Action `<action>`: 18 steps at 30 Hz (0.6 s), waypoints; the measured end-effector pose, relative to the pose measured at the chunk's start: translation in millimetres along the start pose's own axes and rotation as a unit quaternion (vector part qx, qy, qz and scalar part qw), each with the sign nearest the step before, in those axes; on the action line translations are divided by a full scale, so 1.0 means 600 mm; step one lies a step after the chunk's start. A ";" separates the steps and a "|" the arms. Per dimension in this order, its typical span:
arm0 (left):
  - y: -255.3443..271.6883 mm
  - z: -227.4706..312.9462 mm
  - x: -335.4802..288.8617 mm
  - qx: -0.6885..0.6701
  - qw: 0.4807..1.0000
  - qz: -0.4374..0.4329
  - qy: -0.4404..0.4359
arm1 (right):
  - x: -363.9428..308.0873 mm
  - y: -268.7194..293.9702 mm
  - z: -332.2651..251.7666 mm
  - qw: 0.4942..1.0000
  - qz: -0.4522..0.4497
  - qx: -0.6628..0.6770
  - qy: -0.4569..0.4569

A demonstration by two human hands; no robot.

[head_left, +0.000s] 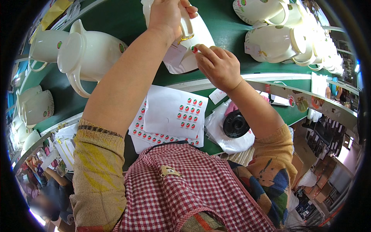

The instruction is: The person repeatedly picks up white plastic pitchers from a green workbench, peels small circular stickers from a sheet, and applies them to the side of each pitcher. They then place the labeled pitchers aside and insert a small white foam insert into the spout of each unit before moving to the next.

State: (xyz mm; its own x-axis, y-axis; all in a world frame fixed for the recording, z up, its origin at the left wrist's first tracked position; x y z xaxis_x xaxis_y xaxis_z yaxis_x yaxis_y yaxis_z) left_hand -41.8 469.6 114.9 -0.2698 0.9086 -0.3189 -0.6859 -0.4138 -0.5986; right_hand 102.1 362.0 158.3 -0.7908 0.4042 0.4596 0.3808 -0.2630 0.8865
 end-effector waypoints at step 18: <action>-0.003 -0.011 0.010 -0.004 0.991 -0.082 0.103 | -0.055 -0.017 0.059 0.967 0.039 0.074 -0.242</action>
State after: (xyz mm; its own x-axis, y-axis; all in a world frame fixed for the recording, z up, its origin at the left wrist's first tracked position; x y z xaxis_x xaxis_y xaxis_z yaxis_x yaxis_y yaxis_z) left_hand -38.0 475.5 109.2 -0.0113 0.9330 -0.3596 -0.7040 -0.2629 -0.6598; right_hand 141.4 382.3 135.8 -0.4535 0.7604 0.4650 0.5228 -0.1956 0.8297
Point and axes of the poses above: each hand's wrist, its own x-axis towards the middle knuckle, its own y-axis out of the back of the hand, z = x × y, the point moved 8 cm from there along x, towards the middle knuckle, and after that the axes turned 3 degrees about x, right-handed, at the moved point
